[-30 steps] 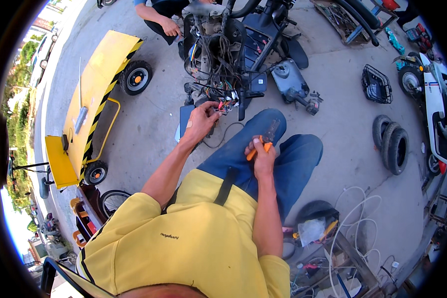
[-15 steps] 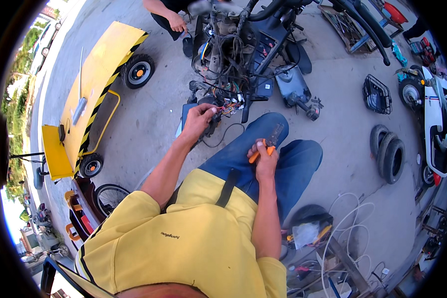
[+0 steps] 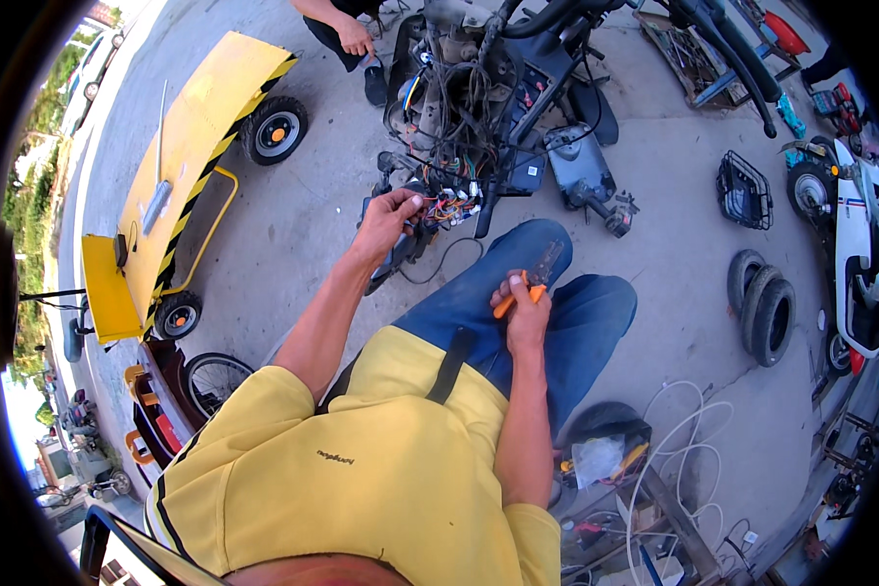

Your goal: The person sits on the ground and uses pliers to strip and twist wires on a scooter's wiring harness. They connect wires together and appear to be troubleshooting or repairing the electrical system.

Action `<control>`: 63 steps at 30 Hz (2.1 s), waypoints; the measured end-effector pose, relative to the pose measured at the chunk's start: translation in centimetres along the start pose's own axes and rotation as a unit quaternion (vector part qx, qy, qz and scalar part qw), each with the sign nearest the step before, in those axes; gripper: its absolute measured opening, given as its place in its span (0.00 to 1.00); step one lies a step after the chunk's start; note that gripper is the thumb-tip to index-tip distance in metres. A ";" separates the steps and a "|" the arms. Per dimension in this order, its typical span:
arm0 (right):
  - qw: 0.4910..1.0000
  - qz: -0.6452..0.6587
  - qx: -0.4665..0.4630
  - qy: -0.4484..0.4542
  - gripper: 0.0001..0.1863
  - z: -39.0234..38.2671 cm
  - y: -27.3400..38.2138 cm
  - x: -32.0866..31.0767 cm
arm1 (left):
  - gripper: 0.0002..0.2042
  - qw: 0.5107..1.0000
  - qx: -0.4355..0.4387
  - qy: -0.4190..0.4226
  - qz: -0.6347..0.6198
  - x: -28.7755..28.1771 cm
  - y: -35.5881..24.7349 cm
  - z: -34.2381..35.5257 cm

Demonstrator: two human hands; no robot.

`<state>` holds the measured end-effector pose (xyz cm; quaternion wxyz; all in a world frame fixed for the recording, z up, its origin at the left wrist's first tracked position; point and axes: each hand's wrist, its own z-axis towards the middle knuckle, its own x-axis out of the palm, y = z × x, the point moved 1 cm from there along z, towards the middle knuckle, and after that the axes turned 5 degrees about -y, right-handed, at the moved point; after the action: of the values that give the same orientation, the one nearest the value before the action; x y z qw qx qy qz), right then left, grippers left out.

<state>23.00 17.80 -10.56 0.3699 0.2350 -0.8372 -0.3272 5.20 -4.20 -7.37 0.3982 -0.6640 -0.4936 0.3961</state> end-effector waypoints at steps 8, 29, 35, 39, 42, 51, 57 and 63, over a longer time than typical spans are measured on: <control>1.000 0.002 0.000 0.002 0.06 -0.1 0.2 0.4 | 0.11 0.998 0.055 0.008 0.036 0.3 0.6 0.0; 1.000 -0.018 -0.004 0.009 0.08 0.2 -0.2 -0.2 | 0.08 0.970 0.154 -0.002 0.186 0.7 -1.3 -2.0; 1.000 -0.005 0.000 0.009 0.07 0.1 -0.2 -0.2 | 0.12 0.993 0.116 -0.022 -0.017 0.6 -0.2 -0.9; 1.000 -0.004 0.001 0.010 0.07 0.1 -0.1 -0.1 | 0.16 0.992 -0.031 -0.067 -0.104 0.2 -0.6 0.8; 1.000 -0.019 -0.001 0.012 0.07 0.1 -0.1 -0.1 | 0.13 0.980 -0.071 -0.074 -0.172 0.6 -1.1 2.0; 0.999 -0.034 -0.005 0.001 0.06 -0.6 0.6 0.6 | 0.04 0.983 0.089 -0.108 -0.120 1.7 0.1 2.2; 0.999 -0.053 -0.006 0.006 0.08 -0.5 0.5 0.3 | 0.06 0.968 0.207 -0.133 -0.047 2.4 0.3 1.2; 0.997 -0.070 -0.004 0.004 0.06 -0.5 0.8 0.9 | 0.07 0.967 0.214 -0.134 -0.022 2.4 0.4 1.3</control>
<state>22.74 17.57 -9.27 0.3501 0.2933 -0.8158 -0.3548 4.64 -1.79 -8.57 0.4696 -0.4932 -0.4607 0.5691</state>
